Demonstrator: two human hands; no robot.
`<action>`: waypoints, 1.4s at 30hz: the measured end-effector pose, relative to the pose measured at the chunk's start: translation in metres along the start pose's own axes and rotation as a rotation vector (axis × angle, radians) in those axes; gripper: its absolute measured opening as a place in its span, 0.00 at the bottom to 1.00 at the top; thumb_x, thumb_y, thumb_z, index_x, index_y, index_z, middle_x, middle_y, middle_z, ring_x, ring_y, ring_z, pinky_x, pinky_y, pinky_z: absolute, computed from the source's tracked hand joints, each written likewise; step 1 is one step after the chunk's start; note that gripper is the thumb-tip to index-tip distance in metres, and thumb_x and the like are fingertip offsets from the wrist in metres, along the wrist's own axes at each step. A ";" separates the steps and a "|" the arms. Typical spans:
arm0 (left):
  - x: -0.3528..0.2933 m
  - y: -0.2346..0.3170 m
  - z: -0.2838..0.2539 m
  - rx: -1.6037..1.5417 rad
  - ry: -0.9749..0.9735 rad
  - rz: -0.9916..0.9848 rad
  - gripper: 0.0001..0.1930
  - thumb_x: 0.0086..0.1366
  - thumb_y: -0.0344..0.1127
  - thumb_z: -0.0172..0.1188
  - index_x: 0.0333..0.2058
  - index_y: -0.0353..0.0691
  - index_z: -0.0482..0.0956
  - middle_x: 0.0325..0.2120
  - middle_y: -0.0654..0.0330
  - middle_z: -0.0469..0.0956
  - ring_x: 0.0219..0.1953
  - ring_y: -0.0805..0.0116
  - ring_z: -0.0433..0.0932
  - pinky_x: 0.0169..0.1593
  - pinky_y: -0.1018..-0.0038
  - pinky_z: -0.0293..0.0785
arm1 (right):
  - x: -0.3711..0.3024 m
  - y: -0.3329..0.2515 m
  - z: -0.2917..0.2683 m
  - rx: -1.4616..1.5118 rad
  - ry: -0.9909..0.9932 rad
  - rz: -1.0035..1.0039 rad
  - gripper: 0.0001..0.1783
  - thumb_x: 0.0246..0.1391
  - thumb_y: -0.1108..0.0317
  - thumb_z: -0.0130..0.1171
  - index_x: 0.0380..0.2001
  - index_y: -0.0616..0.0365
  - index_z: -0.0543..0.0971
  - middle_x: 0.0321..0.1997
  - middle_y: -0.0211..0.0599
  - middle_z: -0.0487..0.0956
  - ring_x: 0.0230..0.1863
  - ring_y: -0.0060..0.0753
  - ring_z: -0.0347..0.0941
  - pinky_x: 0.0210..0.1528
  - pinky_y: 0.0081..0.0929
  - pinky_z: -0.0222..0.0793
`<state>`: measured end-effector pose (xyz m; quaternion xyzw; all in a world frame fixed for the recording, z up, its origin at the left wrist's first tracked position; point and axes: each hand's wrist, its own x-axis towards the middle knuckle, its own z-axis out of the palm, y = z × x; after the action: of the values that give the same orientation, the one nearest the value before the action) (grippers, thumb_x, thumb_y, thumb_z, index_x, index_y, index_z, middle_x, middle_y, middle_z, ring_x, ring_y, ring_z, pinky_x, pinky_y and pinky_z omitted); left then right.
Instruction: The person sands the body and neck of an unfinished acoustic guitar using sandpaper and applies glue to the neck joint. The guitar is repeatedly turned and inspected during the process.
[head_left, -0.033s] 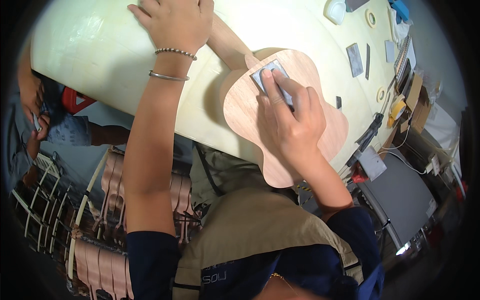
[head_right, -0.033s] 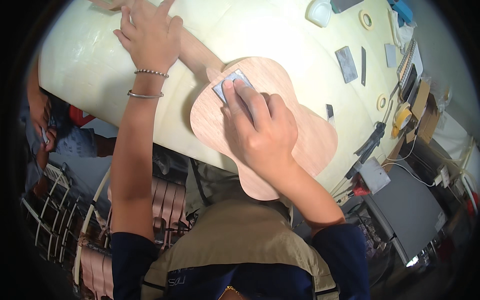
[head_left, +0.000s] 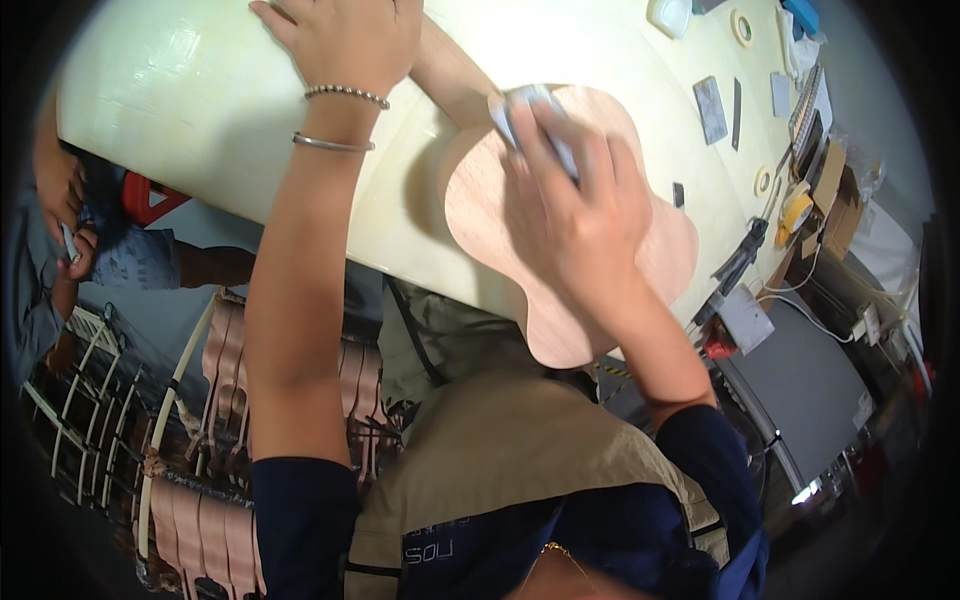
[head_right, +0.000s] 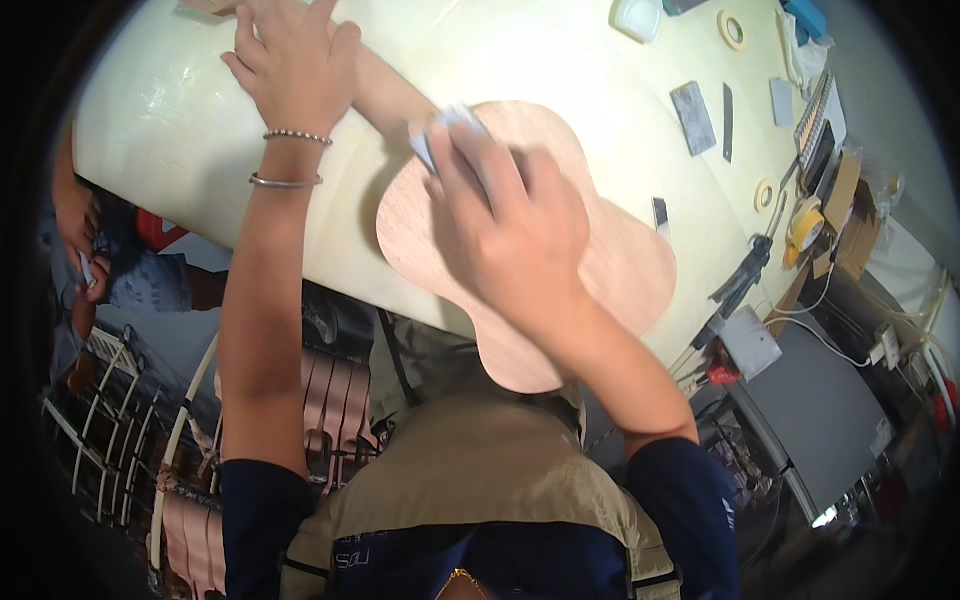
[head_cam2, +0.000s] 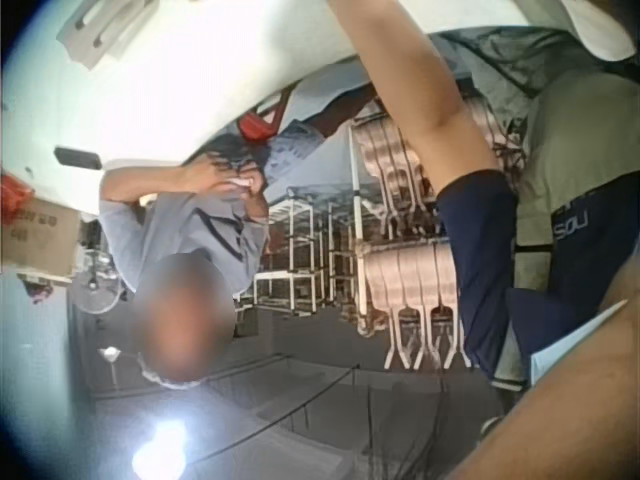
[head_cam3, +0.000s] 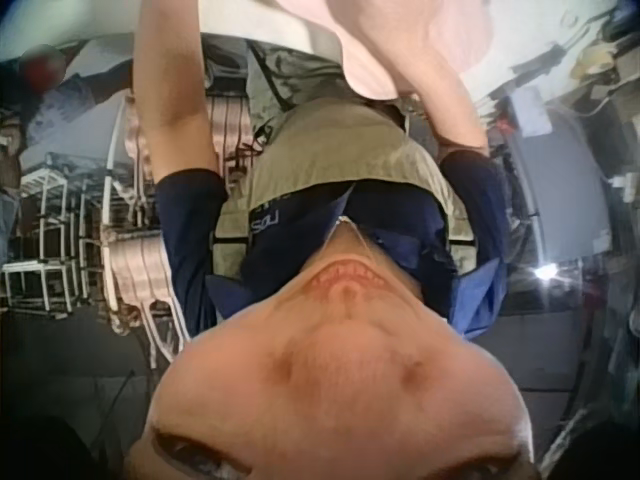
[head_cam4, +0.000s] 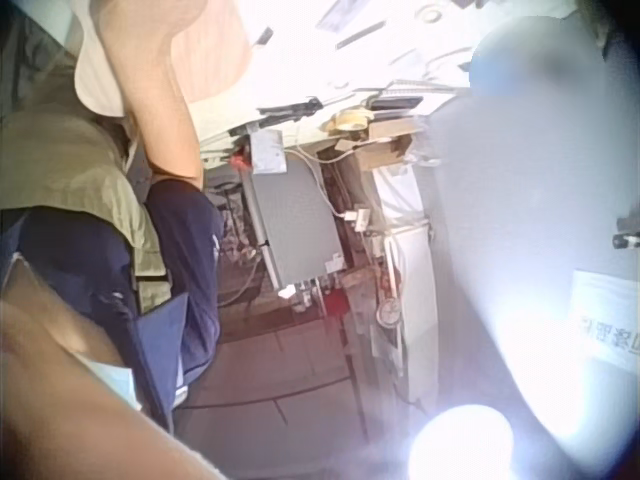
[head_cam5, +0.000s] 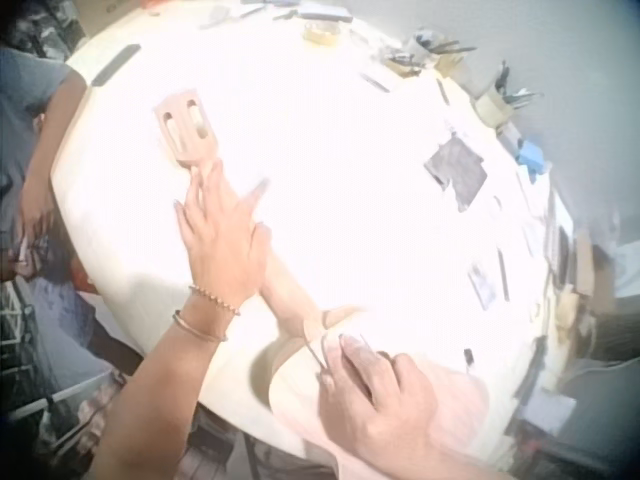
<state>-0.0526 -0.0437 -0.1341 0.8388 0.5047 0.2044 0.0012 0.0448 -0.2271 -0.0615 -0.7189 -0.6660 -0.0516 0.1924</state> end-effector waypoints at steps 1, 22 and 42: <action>0.001 0.000 -0.001 -0.024 0.008 0.009 0.25 0.54 0.37 0.53 0.54 0.53 0.70 0.61 0.48 0.50 0.64 0.43 0.44 0.62 0.43 0.40 | 0.013 0.002 0.003 0.000 0.000 -0.019 0.22 0.30 0.71 0.65 0.37 0.56 0.80 0.39 0.27 0.76 0.23 0.27 0.64 0.21 0.18 0.61; 0.002 0.002 0.000 -0.007 0.008 -0.001 0.25 0.52 0.36 0.53 0.53 0.51 0.71 0.61 0.47 0.50 0.63 0.42 0.45 0.62 0.43 0.40 | -0.006 -0.003 -0.009 -0.040 -0.067 0.036 0.21 0.33 0.70 0.64 0.38 0.55 0.80 0.40 0.24 0.75 0.26 0.26 0.63 0.22 0.19 0.61; 0.003 -0.011 0.019 -0.045 -0.011 -0.001 0.25 0.58 0.46 0.53 0.55 0.77 0.64 0.64 0.58 0.48 0.64 0.47 0.43 0.62 0.40 0.36 | 0.034 0.031 -0.002 0.076 0.010 0.133 0.23 0.42 0.69 0.62 0.46 0.55 0.76 0.43 0.33 0.75 0.33 0.33 0.68 0.31 0.24 0.66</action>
<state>-0.0544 -0.0320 -0.1524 0.8394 0.5003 0.2111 0.0230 0.0787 -0.1966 -0.0545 -0.7535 -0.6172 -0.0171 0.2260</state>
